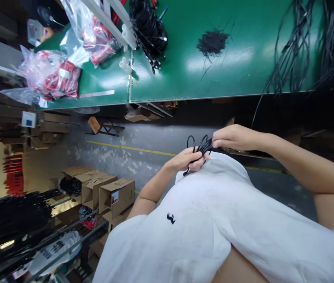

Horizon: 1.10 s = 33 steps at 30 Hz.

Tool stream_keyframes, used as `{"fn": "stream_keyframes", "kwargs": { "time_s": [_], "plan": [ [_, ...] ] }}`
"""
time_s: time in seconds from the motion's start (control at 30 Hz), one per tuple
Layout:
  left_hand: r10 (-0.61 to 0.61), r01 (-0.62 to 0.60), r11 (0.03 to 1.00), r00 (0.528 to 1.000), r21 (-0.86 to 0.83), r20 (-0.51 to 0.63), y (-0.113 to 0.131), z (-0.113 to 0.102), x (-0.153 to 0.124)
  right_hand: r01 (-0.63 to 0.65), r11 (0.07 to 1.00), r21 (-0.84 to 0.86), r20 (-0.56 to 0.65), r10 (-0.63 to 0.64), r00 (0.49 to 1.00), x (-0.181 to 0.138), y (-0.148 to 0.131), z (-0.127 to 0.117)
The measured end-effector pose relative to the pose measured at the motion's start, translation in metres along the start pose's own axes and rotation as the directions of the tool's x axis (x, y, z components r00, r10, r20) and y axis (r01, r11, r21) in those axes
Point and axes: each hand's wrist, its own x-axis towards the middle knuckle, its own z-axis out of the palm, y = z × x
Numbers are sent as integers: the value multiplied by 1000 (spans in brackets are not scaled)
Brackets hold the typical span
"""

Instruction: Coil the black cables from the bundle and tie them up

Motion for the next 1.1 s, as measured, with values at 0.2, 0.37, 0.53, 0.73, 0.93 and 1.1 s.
{"fn": "stream_keyframes", "kwargs": {
  "time_s": [0.2,0.37,0.53,0.73,0.93,1.1],
  "plan": [
    [431,-541,831,773,-129,-465,23,-20,-46,-603,789,-118,-283,555,782,-81,108,-16],
    [388,-498,864,748,-71,-539,32,-29,-40,-223,937,-271,99,257,961,-88,51,30],
    [236,-221,972,921,82,-310,12,-16,1,113,992,-51,55,-110,992,-30,-37,32],
    [34,-34,999,999,38,4,1,8,0,-43,996,76,-29,45,999,-8,1,-3],
    [290,-369,925,839,-89,-460,19,-7,-46,-524,851,-35,-376,475,796,-81,96,-26],
    [363,-573,816,602,-69,-712,39,-4,-53,-649,707,-281,-326,565,758,-111,117,-16]
  ]
}}
